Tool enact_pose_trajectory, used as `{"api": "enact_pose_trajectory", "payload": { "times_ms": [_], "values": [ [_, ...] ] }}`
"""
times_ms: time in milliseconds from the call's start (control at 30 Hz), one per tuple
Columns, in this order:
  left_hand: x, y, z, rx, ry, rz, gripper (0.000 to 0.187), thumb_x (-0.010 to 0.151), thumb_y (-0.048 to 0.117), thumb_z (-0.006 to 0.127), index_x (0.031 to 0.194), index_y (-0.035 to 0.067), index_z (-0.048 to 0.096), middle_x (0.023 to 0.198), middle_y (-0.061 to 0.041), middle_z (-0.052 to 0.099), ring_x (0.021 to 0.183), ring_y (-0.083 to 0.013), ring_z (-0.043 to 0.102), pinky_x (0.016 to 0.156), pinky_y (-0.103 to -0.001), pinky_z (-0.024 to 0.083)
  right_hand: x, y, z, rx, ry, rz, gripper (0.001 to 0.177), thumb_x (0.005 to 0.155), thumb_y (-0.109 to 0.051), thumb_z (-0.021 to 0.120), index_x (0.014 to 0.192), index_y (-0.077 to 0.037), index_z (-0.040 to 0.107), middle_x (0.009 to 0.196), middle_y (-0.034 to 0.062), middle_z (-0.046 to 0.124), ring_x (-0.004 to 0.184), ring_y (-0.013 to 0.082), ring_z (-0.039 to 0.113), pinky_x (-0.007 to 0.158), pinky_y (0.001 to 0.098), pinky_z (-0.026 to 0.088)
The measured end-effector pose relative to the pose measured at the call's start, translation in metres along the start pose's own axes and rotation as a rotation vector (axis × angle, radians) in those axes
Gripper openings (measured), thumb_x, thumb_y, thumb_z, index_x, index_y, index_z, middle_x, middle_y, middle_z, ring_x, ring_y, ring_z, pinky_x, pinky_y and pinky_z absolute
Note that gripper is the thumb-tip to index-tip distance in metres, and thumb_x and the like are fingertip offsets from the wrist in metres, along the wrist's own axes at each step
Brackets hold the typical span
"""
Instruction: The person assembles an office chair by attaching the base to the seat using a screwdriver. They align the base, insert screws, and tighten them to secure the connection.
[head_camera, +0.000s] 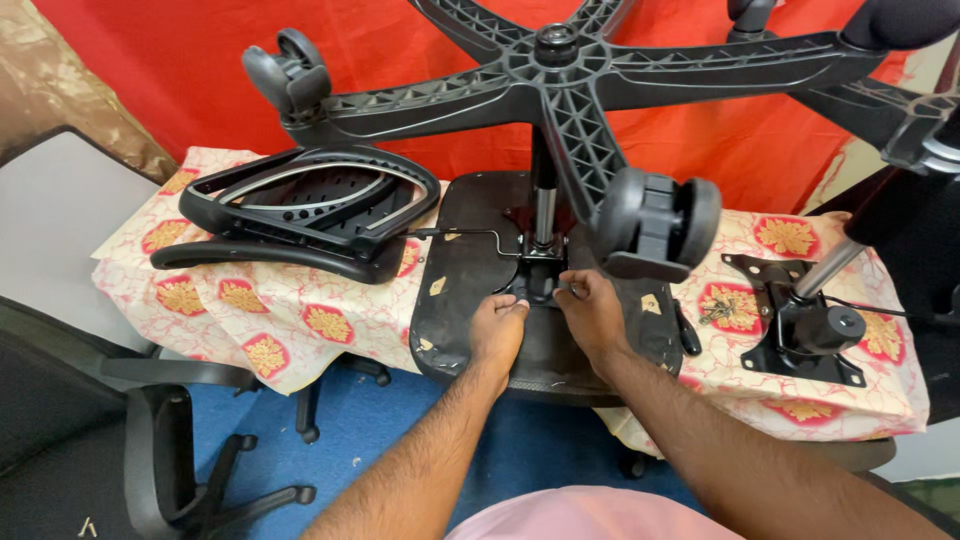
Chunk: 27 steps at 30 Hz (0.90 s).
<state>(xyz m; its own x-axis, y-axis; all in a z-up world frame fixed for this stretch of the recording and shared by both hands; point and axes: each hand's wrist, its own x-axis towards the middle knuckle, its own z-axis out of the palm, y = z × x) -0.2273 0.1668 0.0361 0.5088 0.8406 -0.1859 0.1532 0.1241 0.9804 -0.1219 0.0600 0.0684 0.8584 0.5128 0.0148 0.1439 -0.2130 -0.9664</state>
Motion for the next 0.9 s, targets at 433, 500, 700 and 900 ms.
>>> {"api": "enact_pose_trajectory", "payload": {
  "times_ms": [433,500,700,900],
  "values": [
    [0.025,0.050,-0.028,-0.018,-0.071,0.035,0.041,0.086,0.017,0.074,0.122,0.000,0.063,0.111,-0.009,0.075,0.099,-0.0156,0.069,0.087,-0.028,0.054,0.066,-0.019,0.033,0.112,0.110,-0.076,0.050,0.088,-0.014,0.074,0.133,-0.001,0.057,0.130,0.0138,0.066,0.118,0.0207,0.065,0.100,0.0306,0.051],
    [0.036,0.050,-0.023,-0.014,-0.078,0.068,0.041,0.086,0.017,0.075,0.122,-0.001,0.064,0.111,-0.009,0.074,0.100,-0.0160,0.070,0.088,-0.029,0.054,0.078,-0.022,0.035,0.135,0.126,-0.089,0.053,0.088,-0.015,0.075,0.135,-0.001,0.055,0.133,0.0130,0.065,0.120,0.0194,0.064,0.099,0.0301,0.052],
    [0.056,0.056,-0.015,0.028,-0.108,0.092,0.041,0.085,0.017,0.076,0.120,0.000,0.065,0.111,-0.010,0.075,0.101,-0.0164,0.070,0.090,-0.029,0.054,0.088,-0.040,0.033,0.155,0.139,-0.029,0.060,0.087,-0.014,0.074,0.141,-0.004,0.050,0.135,0.0111,0.062,0.117,0.0179,0.062,0.090,0.0316,0.053],
    [0.073,0.068,-0.008,0.070,-0.190,0.066,0.044,0.084,0.020,0.076,0.122,0.003,0.064,0.115,-0.008,0.073,0.102,-0.0168,0.070,0.088,-0.032,0.056,0.094,-0.055,0.037,0.265,0.105,-0.138,0.061,0.085,-0.012,0.074,0.140,-0.002,0.048,0.127,0.0091,0.065,0.115,0.0153,0.064,0.093,0.0292,0.052]
  ]
}}
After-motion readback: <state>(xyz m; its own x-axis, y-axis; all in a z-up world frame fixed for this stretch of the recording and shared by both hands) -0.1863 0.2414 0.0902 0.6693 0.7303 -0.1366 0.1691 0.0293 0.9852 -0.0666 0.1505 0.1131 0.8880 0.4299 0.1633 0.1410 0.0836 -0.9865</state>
